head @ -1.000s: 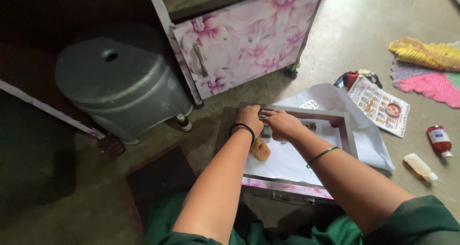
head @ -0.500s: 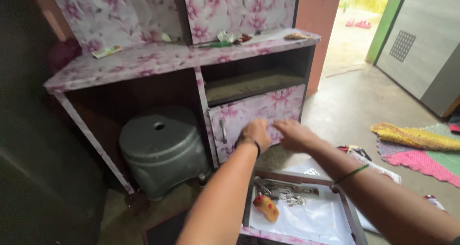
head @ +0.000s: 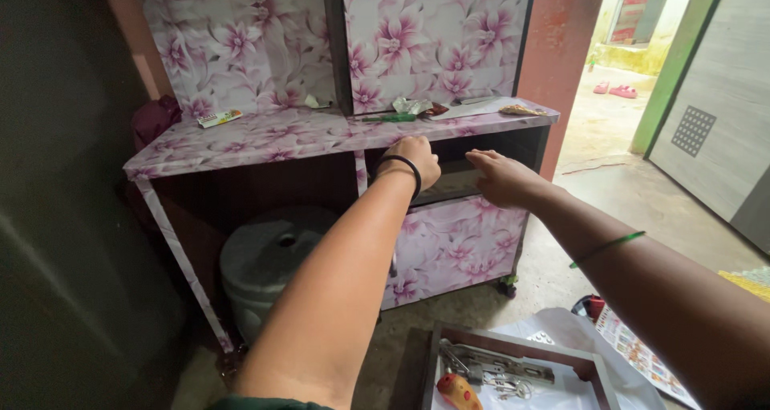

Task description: The person is repairing a drawer lock. They remove the lock mechanism from the drawer, apply lubricant from a bottle, and reinsert the lock into the drawer.

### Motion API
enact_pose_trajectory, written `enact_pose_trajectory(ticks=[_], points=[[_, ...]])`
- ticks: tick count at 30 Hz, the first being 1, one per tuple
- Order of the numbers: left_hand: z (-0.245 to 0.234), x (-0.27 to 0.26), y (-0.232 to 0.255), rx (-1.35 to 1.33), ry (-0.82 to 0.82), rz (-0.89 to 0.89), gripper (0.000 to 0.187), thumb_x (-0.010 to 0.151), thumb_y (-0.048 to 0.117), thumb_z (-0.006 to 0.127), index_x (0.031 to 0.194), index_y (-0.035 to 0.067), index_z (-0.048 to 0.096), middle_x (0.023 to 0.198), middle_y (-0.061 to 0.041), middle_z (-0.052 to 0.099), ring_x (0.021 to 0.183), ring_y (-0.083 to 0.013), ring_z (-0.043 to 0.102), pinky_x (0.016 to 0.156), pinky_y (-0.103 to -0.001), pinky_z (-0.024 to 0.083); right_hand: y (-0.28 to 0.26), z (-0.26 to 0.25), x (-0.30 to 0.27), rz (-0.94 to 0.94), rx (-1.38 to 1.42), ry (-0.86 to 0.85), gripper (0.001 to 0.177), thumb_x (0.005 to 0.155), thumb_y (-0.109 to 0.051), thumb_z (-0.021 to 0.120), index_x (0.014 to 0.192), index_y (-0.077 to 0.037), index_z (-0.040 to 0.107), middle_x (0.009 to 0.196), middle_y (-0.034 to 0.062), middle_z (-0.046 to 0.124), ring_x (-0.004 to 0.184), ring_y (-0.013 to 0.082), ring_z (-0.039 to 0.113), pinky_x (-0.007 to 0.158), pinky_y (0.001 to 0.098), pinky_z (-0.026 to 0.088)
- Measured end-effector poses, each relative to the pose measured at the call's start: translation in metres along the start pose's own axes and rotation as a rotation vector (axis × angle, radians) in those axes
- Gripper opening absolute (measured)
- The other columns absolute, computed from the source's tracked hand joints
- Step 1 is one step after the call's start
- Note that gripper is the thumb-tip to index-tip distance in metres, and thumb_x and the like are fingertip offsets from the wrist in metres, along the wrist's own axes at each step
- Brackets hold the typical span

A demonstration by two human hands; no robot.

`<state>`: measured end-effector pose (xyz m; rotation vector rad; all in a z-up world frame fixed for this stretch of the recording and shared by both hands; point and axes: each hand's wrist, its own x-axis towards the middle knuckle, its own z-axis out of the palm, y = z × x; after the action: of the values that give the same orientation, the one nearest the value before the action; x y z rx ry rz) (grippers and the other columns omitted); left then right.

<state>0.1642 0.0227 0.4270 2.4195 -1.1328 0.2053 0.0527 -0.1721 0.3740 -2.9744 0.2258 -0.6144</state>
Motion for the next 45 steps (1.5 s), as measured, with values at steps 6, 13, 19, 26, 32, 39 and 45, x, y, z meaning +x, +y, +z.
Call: enact_pose_trajectory(ticks=[6, 13, 19, 26, 32, 39, 45], points=[[0.032, 0.063, -0.007, 0.035, 0.069, 0.060, 0.050, 0.088, 0.023, 0.065, 0.131, -0.001, 0.058, 0.133, -0.023, 0.061, 0.128, -0.0359, 0.056, 0.106, -0.045, 0.045, 0.023, 0.018, 0.072, -0.027, -0.095, 0.144, 0.065, 0.090, -0.021, 0.061, 0.149, -0.002, 0.041, 0.157, 0.0217, 0.041, 0.147, 0.0475, 0.031, 0.120, 0.0486, 0.029], [0.039, 0.131, -0.015, 0.054, 0.070, 0.050, 0.036, 0.091, 0.025, 0.061, 0.121, 0.008, 0.071, 0.126, -0.019, 0.068, 0.119, -0.0343, 0.066, 0.099, -0.044, 0.055, 0.040, 0.027, 0.122, 0.207, -0.081, 0.137, 0.043, 0.101, -0.038, 0.048, 0.125, -0.007, 0.067, 0.134, 0.0192, 0.064, 0.123, 0.0402, 0.061, 0.103, 0.0518, 0.048], [0.046, 0.176, 0.005, 0.120, 0.153, 0.015, 0.028, 0.095, 0.034, 0.061, 0.110, 0.017, 0.077, 0.118, -0.011, 0.072, 0.113, -0.0303, 0.069, 0.091, -0.044, 0.058, 0.069, 0.012, 0.166, 0.114, -0.206, 0.299, 0.033, 0.095, -0.038, 0.056, 0.100, -0.013, 0.076, 0.103, 0.0198, 0.075, 0.101, 0.0419, 0.070, 0.091, 0.0542, 0.053], [0.075, 0.219, 0.018, 0.264, 0.315, 0.039, 0.021, 0.092, 0.021, 0.061, 0.102, 0.020, 0.080, 0.108, -0.004, 0.077, 0.104, -0.0232, 0.075, 0.080, -0.040, 0.062, 0.086, 0.018, 0.194, 0.318, -0.173, 0.359, 0.031, 0.092, -0.038, 0.057, 0.097, -0.016, 0.078, 0.099, 0.0217, 0.073, 0.096, 0.0442, 0.069, 0.085, 0.0546, 0.053], [0.088, 0.244, 0.015, 0.258, 0.393, -0.005, 0.020, 0.096, 0.019, 0.061, 0.105, 0.021, 0.079, 0.109, -0.005, 0.077, 0.106, -0.0246, 0.073, 0.085, -0.040, 0.059, 0.104, 0.023, 0.223, 0.329, -0.205, 0.276, 0.029, 0.089, -0.033, 0.065, 0.096, -0.009, 0.079, 0.104, 0.0235, 0.074, 0.101, 0.0424, 0.070, 0.089, 0.0507, 0.055], [0.083, 0.235, 0.013, 0.257, 0.369, 0.070, 0.033, 0.082, 0.025, 0.070, 0.115, 0.019, 0.072, 0.128, -0.005, 0.064, 0.125, -0.0254, 0.056, 0.105, -0.042, 0.044, 0.100, 0.028, 0.226, 0.355, -0.367, 0.299, 0.035, 0.088, -0.029, 0.064, 0.117, -0.011, 0.073, 0.133, 0.0193, 0.064, 0.128, 0.0377, 0.056, 0.101, 0.0492, 0.048], [0.072, 0.227, 0.012, 0.202, 0.286, 0.001, 0.027, 0.088, 0.021, 0.066, 0.113, 0.020, 0.076, 0.122, -0.007, 0.071, 0.122, -0.0265, 0.064, 0.103, -0.041, 0.049, 0.097, 0.021, 0.226, 0.427, -0.203, 0.117, 0.041, 0.090, -0.036, 0.062, 0.124, -0.015, 0.071, 0.134, 0.0159, 0.064, 0.127, 0.0357, 0.057, 0.104, 0.0524, 0.044]])
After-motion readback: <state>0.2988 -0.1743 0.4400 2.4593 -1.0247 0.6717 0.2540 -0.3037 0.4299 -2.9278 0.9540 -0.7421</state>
